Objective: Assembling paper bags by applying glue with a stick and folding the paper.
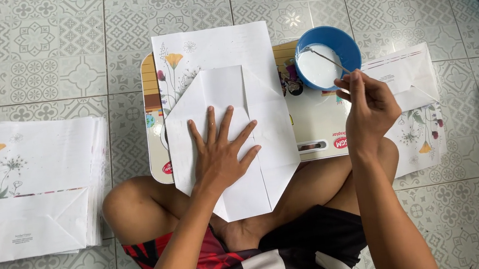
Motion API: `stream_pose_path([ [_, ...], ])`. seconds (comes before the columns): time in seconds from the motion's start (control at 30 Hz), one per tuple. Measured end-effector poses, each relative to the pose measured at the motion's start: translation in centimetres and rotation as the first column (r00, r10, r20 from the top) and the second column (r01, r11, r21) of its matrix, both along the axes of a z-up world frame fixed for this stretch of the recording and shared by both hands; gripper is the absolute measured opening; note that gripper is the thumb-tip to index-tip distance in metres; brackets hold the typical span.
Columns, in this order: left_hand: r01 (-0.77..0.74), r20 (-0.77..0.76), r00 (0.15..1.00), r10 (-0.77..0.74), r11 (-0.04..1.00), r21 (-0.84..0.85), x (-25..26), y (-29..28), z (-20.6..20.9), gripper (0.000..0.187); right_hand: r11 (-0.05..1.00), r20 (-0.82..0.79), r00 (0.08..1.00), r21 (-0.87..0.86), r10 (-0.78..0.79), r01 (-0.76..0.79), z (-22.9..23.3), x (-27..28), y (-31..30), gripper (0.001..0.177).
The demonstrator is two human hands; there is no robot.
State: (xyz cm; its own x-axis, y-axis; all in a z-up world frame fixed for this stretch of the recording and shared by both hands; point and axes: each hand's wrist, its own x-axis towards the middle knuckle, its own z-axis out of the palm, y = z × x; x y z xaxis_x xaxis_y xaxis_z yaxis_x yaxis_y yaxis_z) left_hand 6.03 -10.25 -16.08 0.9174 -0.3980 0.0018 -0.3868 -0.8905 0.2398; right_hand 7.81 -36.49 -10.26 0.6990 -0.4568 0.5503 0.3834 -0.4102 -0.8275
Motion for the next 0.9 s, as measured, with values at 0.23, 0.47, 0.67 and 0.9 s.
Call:
stream_pose_path([
  [0.23, 0.012, 0.139, 0.99, 0.001, 0.995, -0.097, -0.2, 0.2, -1.7, 0.051, 0.983, -0.059, 0.994, 0.148, -0.096, 0.104, -2.1, -0.3, -0.9, 0.017],
  [0.47, 0.045, 0.316, 0.949, 0.0, 0.99, -0.137, -0.4, 0.1, -3.1, 0.05, 0.852, -0.168, 0.976, 0.483, -0.135, 0.201, -4.7, -1.0, -2.4, 0.021],
  [0.67, -0.028, 0.164, 0.986, 0.034, 0.999, -0.041, -1.9, -0.7, -0.8, 0.057, 0.804, -0.152, 0.98, 0.563, -0.129, 0.193, -4.4, -1.9, -1.7, 0.02],
  [0.9, 0.004, 0.078, 0.997, 0.005, 0.994, -0.105, -2.5, -0.2, -0.8, 0.064, 0.784, -0.175, 0.984, 0.609, -0.012, 0.118, -2.3, -3.2, 2.6, 0.017],
])
